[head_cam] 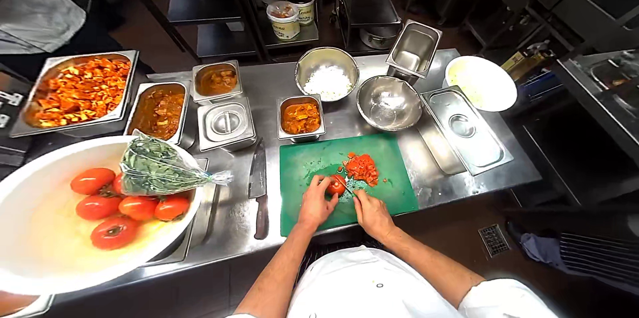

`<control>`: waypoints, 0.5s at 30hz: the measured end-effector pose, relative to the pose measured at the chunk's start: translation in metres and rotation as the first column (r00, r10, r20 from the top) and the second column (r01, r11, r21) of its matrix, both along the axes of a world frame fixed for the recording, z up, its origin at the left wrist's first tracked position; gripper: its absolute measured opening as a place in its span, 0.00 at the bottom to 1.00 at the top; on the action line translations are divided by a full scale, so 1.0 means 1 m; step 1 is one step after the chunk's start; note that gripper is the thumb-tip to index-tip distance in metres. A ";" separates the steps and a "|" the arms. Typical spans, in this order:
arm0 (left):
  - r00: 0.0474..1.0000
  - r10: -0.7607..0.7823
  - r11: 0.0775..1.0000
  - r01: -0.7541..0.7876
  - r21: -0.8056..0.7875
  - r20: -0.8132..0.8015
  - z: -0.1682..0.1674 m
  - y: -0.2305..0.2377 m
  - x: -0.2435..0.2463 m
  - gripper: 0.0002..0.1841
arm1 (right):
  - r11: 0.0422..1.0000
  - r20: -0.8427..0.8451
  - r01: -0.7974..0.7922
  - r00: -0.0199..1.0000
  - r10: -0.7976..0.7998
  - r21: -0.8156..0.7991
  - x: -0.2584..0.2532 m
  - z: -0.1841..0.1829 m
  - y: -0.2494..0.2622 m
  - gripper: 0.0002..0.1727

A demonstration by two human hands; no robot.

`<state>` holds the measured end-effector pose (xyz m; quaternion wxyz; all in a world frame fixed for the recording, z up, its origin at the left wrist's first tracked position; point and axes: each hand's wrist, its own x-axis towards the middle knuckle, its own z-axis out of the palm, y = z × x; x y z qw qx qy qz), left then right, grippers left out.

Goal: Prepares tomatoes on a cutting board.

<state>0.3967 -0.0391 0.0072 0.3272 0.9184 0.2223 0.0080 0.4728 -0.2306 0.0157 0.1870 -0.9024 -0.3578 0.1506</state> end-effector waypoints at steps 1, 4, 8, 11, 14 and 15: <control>1.000 0.012 1.000 -0.012 0.011 0.002 -0.001 -0.003 0.000 0.21 | 0.999 -0.007 -0.023 1.000 0.023 -0.025 0.000 0.000 0.001 0.22; 0.999 0.022 0.999 -0.023 0.023 0.041 0.001 -0.010 0.000 0.21 | 0.997 -0.043 -0.036 0.999 0.033 -0.071 0.004 0.006 0.002 0.23; 0.977 0.214 0.962 -0.214 0.167 0.019 0.017 0.008 -0.025 0.20 | 0.994 -0.017 0.039 0.999 -0.038 0.098 0.010 0.018 -0.006 0.23; 0.776 0.589 0.801 -0.522 0.295 -0.226 0.030 0.056 -0.062 0.35 | 0.970 -0.039 0.122 0.992 -0.117 0.211 0.017 0.019 -0.023 0.17; 0.619 0.598 0.787 -0.573 0.228 -0.509 0.006 0.099 -0.091 0.42 | 0.959 -0.055 0.103 0.994 -0.092 0.264 0.009 0.021 -0.038 0.23; 0.619 0.560 0.796 -0.585 0.152 -0.550 0.003 0.108 -0.095 0.39 | 0.963 -0.060 0.103 0.994 -0.091 0.250 0.004 0.022 -0.040 0.26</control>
